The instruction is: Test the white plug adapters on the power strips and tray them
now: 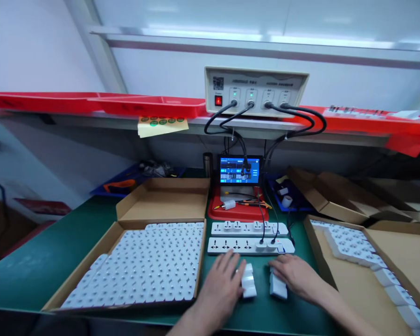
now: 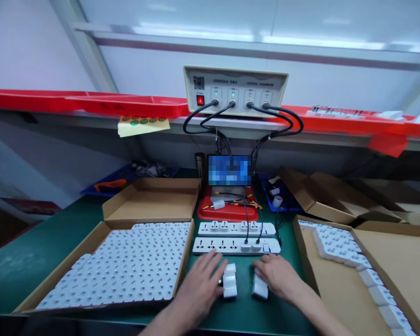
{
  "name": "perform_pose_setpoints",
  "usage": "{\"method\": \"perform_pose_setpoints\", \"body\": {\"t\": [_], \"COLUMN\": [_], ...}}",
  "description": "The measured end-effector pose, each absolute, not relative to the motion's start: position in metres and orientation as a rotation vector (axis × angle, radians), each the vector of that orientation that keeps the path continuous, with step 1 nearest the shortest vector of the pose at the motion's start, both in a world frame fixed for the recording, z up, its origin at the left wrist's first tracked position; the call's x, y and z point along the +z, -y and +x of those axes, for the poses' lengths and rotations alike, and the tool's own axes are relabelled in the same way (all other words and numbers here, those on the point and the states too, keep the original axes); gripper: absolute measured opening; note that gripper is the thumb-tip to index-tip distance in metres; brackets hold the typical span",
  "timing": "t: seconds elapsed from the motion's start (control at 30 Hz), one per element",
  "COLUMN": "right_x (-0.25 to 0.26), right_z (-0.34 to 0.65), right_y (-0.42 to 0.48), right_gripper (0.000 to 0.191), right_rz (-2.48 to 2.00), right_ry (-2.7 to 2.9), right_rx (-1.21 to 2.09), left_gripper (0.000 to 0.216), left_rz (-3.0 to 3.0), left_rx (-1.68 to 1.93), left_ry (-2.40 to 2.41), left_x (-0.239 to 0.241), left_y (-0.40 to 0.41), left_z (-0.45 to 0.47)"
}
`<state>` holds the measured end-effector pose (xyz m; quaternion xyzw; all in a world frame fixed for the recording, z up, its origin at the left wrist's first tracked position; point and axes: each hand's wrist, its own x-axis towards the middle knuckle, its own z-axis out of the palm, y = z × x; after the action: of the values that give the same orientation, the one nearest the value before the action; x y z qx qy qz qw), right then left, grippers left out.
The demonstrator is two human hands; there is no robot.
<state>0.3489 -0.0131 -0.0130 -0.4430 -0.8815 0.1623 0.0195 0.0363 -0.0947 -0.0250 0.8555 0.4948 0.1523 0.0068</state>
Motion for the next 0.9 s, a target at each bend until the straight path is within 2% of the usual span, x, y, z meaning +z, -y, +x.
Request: {"method": "perform_pose_setpoints", "body": {"t": [0.07,0.17,0.27,0.37,0.47,0.57,0.73,0.9], "right_x": [-0.014,-0.008,0.006,0.023,0.033,0.033,0.028,0.033], "right_z": [0.349,0.350,0.346,0.324,0.286,0.248,0.216,0.213], "right_y": [0.009,0.004,0.002,0.001,-0.004,-0.013,-0.027,-0.029], "right_gripper": [0.027,0.022,0.022,0.035,0.041,0.043,0.045,0.044], "right_rz": [-1.462,-1.542,-1.460,-1.272,-1.158,-1.193,-1.261,-1.258], "right_ry": [2.804,2.834,2.770,2.617,2.629,2.778,2.911,2.950], "right_rx": [0.474,0.394,0.441,0.573,0.618,0.523,0.371,0.343], "left_gripper": [0.058,0.040,0.028,0.014,0.022,0.034,0.029,0.029], "left_rz": [2.848,3.020,3.052,2.896,2.606,2.390,2.197,2.183], "left_rx": [0.536,0.657,0.625,0.539,0.594,0.678,0.568,0.322], "left_ry": [-1.410,-1.321,-1.258,-1.268,-1.369,-1.503,-1.719,-1.771], "left_x": [-0.040,-0.050,-0.044,-0.028,-0.012,0.001,0.014,0.021], "left_y": [0.107,0.116,0.124,0.128,0.119,0.095,0.046,0.018], "left_z": [0.069,0.086,0.087,0.082,0.067,0.038,-0.005,-0.009]}}
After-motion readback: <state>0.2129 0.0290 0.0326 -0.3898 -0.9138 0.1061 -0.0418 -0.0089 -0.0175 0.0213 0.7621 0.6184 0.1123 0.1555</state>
